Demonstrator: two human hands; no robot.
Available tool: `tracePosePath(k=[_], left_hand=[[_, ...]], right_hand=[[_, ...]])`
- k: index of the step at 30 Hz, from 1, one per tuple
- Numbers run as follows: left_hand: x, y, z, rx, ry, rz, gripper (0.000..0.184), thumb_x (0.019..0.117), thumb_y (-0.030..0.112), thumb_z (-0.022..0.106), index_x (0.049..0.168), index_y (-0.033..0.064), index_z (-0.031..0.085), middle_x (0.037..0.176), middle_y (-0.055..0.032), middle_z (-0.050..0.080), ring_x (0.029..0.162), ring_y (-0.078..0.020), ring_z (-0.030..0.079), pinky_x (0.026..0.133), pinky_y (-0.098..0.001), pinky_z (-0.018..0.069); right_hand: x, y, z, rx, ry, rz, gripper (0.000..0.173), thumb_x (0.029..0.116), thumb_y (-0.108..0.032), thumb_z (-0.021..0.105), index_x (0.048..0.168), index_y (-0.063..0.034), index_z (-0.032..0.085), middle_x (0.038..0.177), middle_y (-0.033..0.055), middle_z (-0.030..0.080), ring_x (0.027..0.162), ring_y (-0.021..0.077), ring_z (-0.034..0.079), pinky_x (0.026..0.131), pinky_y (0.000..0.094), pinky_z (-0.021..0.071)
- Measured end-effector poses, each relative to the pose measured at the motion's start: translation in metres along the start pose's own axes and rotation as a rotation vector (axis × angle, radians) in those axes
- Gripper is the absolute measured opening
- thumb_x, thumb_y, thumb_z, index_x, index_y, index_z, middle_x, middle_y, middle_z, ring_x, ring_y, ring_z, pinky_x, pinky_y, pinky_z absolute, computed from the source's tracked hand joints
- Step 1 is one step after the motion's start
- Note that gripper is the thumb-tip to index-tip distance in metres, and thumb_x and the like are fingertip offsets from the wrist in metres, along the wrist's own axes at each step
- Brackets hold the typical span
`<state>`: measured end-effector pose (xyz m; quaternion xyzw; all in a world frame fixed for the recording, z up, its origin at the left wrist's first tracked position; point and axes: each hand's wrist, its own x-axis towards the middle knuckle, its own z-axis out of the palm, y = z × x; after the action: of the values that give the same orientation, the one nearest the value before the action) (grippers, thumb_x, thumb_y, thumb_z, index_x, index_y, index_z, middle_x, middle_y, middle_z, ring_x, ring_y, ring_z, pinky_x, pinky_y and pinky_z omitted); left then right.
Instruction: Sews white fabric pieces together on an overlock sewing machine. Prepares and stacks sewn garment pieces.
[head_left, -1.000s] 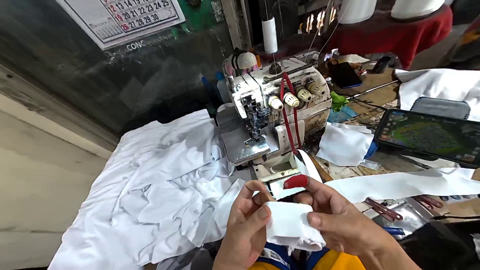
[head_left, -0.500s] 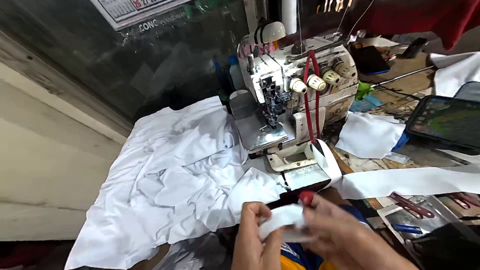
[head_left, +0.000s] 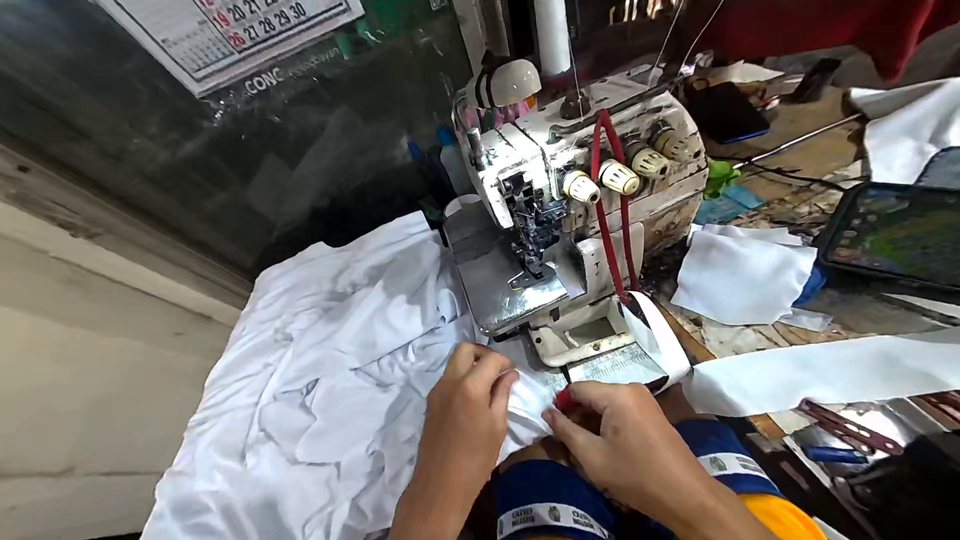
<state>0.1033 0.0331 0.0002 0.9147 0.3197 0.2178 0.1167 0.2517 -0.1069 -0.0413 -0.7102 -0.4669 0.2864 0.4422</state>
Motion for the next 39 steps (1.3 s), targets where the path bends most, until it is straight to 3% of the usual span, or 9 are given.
tracePosePath(k=[3, 6, 12, 17, 23, 27, 31, 35, 39], left_hand=[[0.009, -0.007, 0.014, 0.091, -0.141, 0.054, 0.026, 0.0968, 0.029, 0.070, 0.121, 0.0191, 0.074, 0.123, -0.0014, 0.067, 0.103, -0.0139, 0.068, 0.085, -0.0365, 0.0608], [0.006, -0.011, 0.019, 0.132, -0.127, 0.104, 0.020, 0.0986, 0.032, 0.066, 0.109, 0.0186, 0.077, 0.099, -0.0010, 0.065, 0.086, -0.0131, 0.066, 0.074, -0.0321, 0.0592], [-0.008, -0.007, 0.001, -0.036, 0.069, 0.113, 0.019, 0.1025, 0.031, 0.060, 0.106, 0.0191, 0.074, 0.105, 0.0037, 0.065, 0.087, -0.0049, 0.065, 0.070, -0.0233, 0.0577], [-0.007, -0.004, -0.014, -0.055, 0.132, 0.126, 0.020, 0.1020, 0.033, 0.061, 0.106, 0.0195, 0.075, 0.096, 0.0080, 0.068, 0.083, -0.0017, 0.066, 0.071, -0.0214, 0.0583], [0.000, 0.012, -0.028, -0.006, 0.135, 0.152, 0.025, 0.1032, 0.031, 0.058, 0.118, 0.0193, 0.075, 0.100, 0.0039, 0.066, 0.083, -0.0045, 0.065, 0.071, -0.0228, 0.0578], [0.001, 0.019, -0.018, 0.110, 0.167, 0.105, 0.025, 0.1036, 0.035, 0.057, 0.105, 0.0150, 0.072, 0.102, -0.0021, 0.063, 0.082, -0.0122, 0.064, 0.066, -0.0287, 0.0574], [0.008, 0.003, -0.009, 0.022, 0.084, 0.024, 0.033, 0.1021, 0.044, 0.056, 0.097, 0.0154, 0.072, 0.076, 0.0049, 0.066, 0.065, -0.0069, 0.063, 0.058, -0.0281, 0.0556], [0.050, 0.013, -0.050, -0.209, 0.021, 0.085, 0.027, 0.1039, 0.043, 0.056, 0.104, 0.0230, 0.073, 0.083, 0.0111, 0.069, 0.071, -0.0032, 0.066, 0.062, -0.0263, 0.0583], [0.100, 0.031, -0.047, 0.028, 0.058, 0.133, 0.020, 0.1022, 0.036, 0.059, 0.096, 0.0200, 0.069, 0.079, 0.0069, 0.061, 0.067, -0.0076, 0.060, 0.059, -0.0321, 0.0537]], right_hand=[[0.003, 0.003, 0.000, -0.041, 0.004, 0.014, 0.024, 0.0954, -0.044, 0.065, 0.093, -0.0226, 0.075, 0.074, -0.0124, 0.069, 0.065, -0.0002, 0.065, 0.061, 0.0254, 0.0580], [0.002, 0.006, 0.002, -0.065, 0.029, -0.023, 0.023, 0.0956, -0.043, 0.065, 0.091, -0.0228, 0.075, 0.075, -0.0127, 0.069, 0.067, -0.0013, 0.065, 0.061, 0.0237, 0.0573], [0.002, 0.001, 0.012, -0.024, 0.161, -0.104, 0.025, 0.0945, -0.046, 0.068, 0.095, -0.0213, 0.075, 0.096, -0.0079, 0.066, 0.078, 0.0013, 0.064, 0.065, 0.0228, 0.0579], [0.010, -0.009, 0.010, 0.167, 0.215, -0.093, 0.024, 0.0905, -0.040, 0.075, 0.084, -0.0182, 0.071, 0.073, -0.0091, 0.069, 0.060, 0.0032, 0.066, 0.053, 0.0243, 0.0590], [0.013, -0.018, -0.013, 0.209, 0.122, -0.107, 0.034, 0.0900, -0.038, 0.077, 0.118, -0.0224, 0.066, 0.086, -0.0086, 0.070, 0.061, 0.0053, 0.063, 0.049, 0.0223, 0.0530], [0.018, -0.016, -0.027, 0.171, 0.001, -0.035, 0.026, 0.0950, -0.044, 0.069, 0.105, -0.0215, 0.075, 0.088, -0.0078, 0.072, 0.067, 0.0060, 0.067, 0.056, 0.0252, 0.0570], [0.023, -0.010, -0.029, 0.104, -0.025, -0.064, 0.029, 0.0972, -0.046, 0.064, 0.104, -0.0197, 0.073, 0.088, -0.0082, 0.070, 0.072, 0.0047, 0.065, 0.065, 0.0260, 0.0559], [0.031, -0.039, -0.051, 0.297, -0.039, -0.052, 0.030, 0.1032, -0.044, 0.058, 0.111, -0.0161, 0.066, 0.091, -0.0011, 0.072, 0.059, 0.0136, 0.068, 0.049, 0.0312, 0.0599], [0.059, -0.043, -0.070, 0.410, -0.010, 0.074, 0.023, 0.0983, -0.034, 0.070, 0.107, -0.0139, 0.065, 0.083, 0.0055, 0.073, 0.056, 0.0216, 0.070, 0.049, 0.0362, 0.0634]])
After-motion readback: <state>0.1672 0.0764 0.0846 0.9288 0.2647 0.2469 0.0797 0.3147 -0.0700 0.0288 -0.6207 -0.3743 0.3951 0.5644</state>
